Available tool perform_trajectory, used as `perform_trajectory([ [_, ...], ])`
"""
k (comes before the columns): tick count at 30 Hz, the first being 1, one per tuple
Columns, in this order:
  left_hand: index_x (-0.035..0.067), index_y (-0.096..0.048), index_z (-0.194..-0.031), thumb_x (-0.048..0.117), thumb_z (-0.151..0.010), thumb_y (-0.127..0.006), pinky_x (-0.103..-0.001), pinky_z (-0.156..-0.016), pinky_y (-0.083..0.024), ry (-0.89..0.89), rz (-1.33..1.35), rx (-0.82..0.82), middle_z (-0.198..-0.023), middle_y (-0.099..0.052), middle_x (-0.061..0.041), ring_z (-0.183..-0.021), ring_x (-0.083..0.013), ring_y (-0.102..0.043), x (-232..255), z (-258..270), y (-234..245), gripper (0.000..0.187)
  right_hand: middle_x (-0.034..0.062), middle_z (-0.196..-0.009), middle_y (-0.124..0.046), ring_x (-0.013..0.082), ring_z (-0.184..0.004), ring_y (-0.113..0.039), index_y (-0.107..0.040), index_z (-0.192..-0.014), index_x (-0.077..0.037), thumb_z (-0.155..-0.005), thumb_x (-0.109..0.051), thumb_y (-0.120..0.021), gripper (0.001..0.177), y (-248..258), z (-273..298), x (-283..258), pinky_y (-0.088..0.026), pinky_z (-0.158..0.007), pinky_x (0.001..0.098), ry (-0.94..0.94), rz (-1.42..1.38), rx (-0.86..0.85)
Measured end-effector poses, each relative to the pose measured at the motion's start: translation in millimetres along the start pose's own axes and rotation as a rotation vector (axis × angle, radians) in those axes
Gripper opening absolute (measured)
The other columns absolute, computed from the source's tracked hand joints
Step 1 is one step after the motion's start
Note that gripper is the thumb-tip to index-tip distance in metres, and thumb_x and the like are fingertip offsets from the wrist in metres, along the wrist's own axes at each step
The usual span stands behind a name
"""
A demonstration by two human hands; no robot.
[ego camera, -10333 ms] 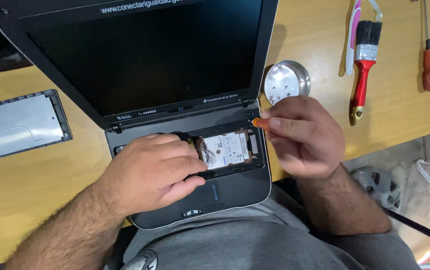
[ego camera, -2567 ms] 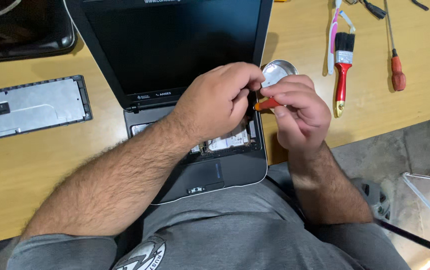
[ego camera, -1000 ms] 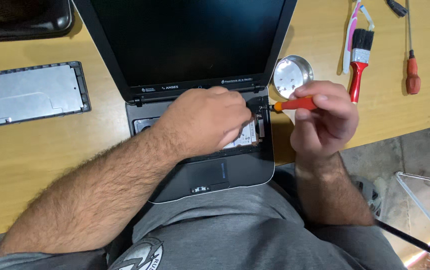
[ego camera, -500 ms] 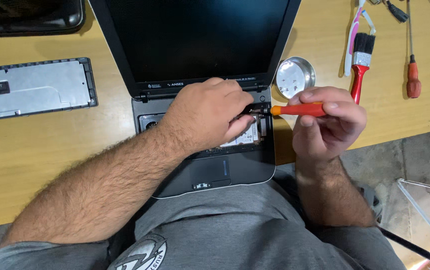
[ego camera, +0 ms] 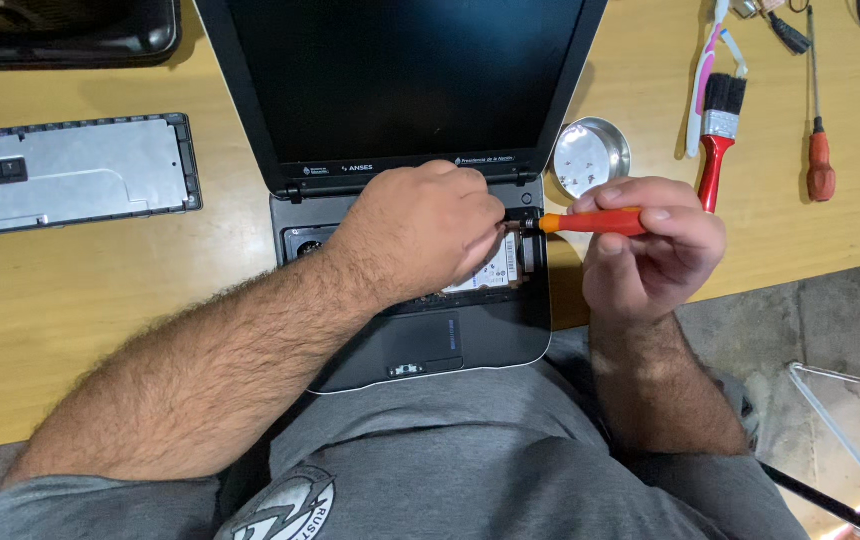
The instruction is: The person uses a screwdriver to remove screws from the hard drive and other internal components of a disassembled laptop resting on their lap. They carefully unscrew and manipulate the hardware inside the open laptop chassis.
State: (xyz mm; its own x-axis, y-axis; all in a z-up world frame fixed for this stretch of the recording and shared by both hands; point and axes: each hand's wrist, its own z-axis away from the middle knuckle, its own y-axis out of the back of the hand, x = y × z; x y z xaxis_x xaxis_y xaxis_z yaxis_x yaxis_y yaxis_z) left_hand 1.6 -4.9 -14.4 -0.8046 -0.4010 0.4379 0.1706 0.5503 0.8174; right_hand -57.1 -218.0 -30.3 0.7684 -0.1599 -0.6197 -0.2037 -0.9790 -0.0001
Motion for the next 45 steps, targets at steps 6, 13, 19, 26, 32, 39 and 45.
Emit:
perform_trajectory([
  [6, 0.019, -0.067, -0.078, 0.024, -0.096, -0.067, -0.035, -0.055, -0.05, -0.103, -0.121, 0.088, -0.076, -0.059, 0.001, -0.073, -0.0229, -0.059, -6.5, 7.2, -10.0, 0.019, 0.0145, -0.107, -0.045, 0.029, -0.071, -0.056, -0.044, -0.115, -0.014, -0.104, -0.001, -0.043, 0.016, 2.4, -10.8, -8.8, -0.06, -0.059, 0.0399, 0.02, -0.049, -0.019],
  [13, 0.014, -0.071, -0.091, 0.029, -0.099, -0.066, -0.034, -0.068, -0.058, -0.25, -0.014, 0.187, -0.081, -0.065, -0.003, -0.081, -0.0207, -0.067, 0.5, 6.0, 0.3, 0.017, 0.0202, -0.089, -0.066, 0.0271, -0.069, -0.061, -0.073, -0.104, 0.002, -0.076, -0.006, -0.089, 0.033, 3.7, -21.4, -33.8, -0.052, -0.054, 0.0363, -0.207, 0.309, -0.49],
  [19, 0.017, -0.065, -0.084, 0.026, -0.098, -0.066, -0.033, -0.067, -0.057, -0.308, -0.181, 0.234, -0.081, -0.06, 0.003, -0.079, -0.0175, -0.063, -2.0, 12.1, -11.3, 0.017, 0.0144, -0.089, -0.07, 0.0266, -0.062, -0.066, -0.076, -0.1, -0.004, -0.083, -0.008, -0.082, 0.019, -2.7, -15.3, -39.7, -0.053, -0.049, 0.0355, -0.4, 0.434, -0.577],
  [26, 0.02, -0.063, -0.082, 0.032, -0.098, -0.066, -0.031, -0.066, -0.056, -0.335, -0.307, 0.156, -0.076, -0.057, 0.004, -0.075, -0.0145, -0.061, 8.8, 13.7, -9.2, 0.02, 0.0128, -0.085, -0.074, 0.0304, -0.076, -0.071, -0.079, -0.095, -0.007, -0.08, -0.002, -0.078, 0.016, -0.4, -12.9, -39.9, -0.057, -0.065, 0.041, -0.521, 0.448, -0.664],
  [32, 0.019, -0.058, -0.08, 0.03, -0.099, -0.065, -0.031, -0.063, -0.055, -0.349, -0.284, 0.183, -0.075, -0.054, 0.004, -0.073, -0.0147, -0.059, 7.0, 14.5, -13.8, 0.023, 0.0073, -0.085, -0.074, 0.0296, -0.079, -0.072, -0.078, -0.091, -0.012, -0.082, -0.007, -0.079, 0.011, 8.7, -12.4, -36.4, -0.057, -0.07, 0.0411, -0.502, 0.469, -0.703],
  [39, 0.021, -0.064, -0.079, 0.027, -0.1, -0.066, -0.031, -0.064, -0.052, -0.237, -0.154, 0.313, -0.074, -0.053, 0.006, -0.072, -0.0145, -0.059, 4.8, 10.5, 29.1, 0.022, 0.0089, -0.085, -0.061, 0.0309, -0.077, -0.065, -0.077, -0.098, -0.01, -0.1, -0.023, -0.076, 0.014, 73.0, -20.1, 6.7, -0.053, -0.069, 0.0429, -0.452, 1.065, -0.587],
  [45, 0.017, -0.081, -0.089, 0.032, -0.107, -0.061, -0.035, -0.07, -0.056, -0.069, -0.273, 0.226, -0.079, -0.073, 0.0, -0.076, -0.0173, -0.069, -15.7, 35.4, 93.9, 0.03, 0.0037, -0.094, -0.069, 0.0175, -0.085, -0.063, -0.079, -0.099, -0.012, -0.093, -0.009, -0.068, 0.014, 68.2, -21.0, 9.1, -0.05, -0.077, 0.0309, -0.572, 1.004, -0.45],
])
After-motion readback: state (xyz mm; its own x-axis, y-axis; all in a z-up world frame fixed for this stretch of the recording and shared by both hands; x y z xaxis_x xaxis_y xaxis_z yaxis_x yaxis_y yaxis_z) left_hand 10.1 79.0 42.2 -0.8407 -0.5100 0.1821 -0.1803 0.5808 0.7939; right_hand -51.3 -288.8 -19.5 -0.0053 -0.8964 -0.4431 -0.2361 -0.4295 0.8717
